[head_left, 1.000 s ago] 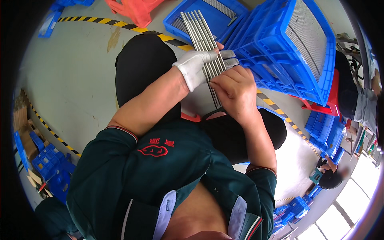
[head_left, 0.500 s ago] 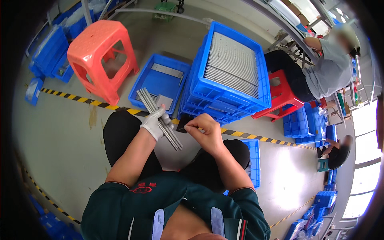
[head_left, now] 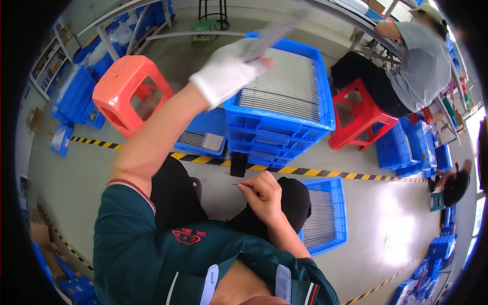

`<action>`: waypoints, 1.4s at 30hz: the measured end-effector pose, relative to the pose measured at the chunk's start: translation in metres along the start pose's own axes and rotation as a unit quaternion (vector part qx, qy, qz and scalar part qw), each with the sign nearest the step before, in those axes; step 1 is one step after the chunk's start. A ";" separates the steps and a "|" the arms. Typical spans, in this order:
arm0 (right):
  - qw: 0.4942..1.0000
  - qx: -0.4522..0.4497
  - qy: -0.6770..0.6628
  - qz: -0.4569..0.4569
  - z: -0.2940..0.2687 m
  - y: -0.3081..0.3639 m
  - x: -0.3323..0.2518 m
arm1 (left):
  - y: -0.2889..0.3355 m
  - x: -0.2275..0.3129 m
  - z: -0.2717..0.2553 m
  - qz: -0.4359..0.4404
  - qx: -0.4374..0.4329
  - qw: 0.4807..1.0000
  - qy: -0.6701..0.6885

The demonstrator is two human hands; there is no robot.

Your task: The recorder is organizing and inspecting metal rods, placing them into a blue plastic crate.

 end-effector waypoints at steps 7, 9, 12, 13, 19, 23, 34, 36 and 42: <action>0.999 0.043 -0.012 0.026 -0.025 0.012 0.015 | -0.044 -0.098 0.112 -0.135 -0.280 0.856 -0.414; 0.999 0.045 -0.015 0.025 -0.032 0.016 0.016 | -0.043 -0.120 0.116 -0.099 -0.273 0.846 -0.447; 0.998 0.039 -0.034 0.035 -0.039 0.021 0.020 | -0.044 -0.138 0.133 -0.086 -0.282 0.846 -0.445; 0.998 0.039 -0.037 0.037 -0.041 0.020 0.022 | -0.044 -0.142 0.139 -0.088 -0.284 0.844 -0.446; 0.996 0.026 -0.081 0.034 -0.048 0.016 0.026 | -0.046 -0.133 0.164 0.014 -0.280 0.867 -0.412; 0.993 0.018 -0.110 0.029 -0.049 0.014 0.028 | -0.041 -0.137 0.169 0.047 -0.330 0.891 -0.308; 0.990 -0.005 -0.137 0.042 -0.052 0.018 0.033 | -0.029 -0.156 0.174 0.186 -0.417 0.795 -0.399; 0.989 -0.011 -0.140 0.047 -0.052 0.019 0.034 | -0.049 -0.169 0.174 0.108 -0.403 0.807 -0.418; 0.990 -0.004 -0.135 0.044 -0.052 0.019 0.034 | -0.065 -0.175 0.179 0.086 -0.375 0.812 -0.440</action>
Point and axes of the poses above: each hand's wrist, its own y-axis away from the middle knuckle, its own z-axis out of the palm, x = y × z, the point moved 8 cm from there along -y, towards the middle knuckle, and after that the axes turned 15 degrees about y, right-handed, at the moved point
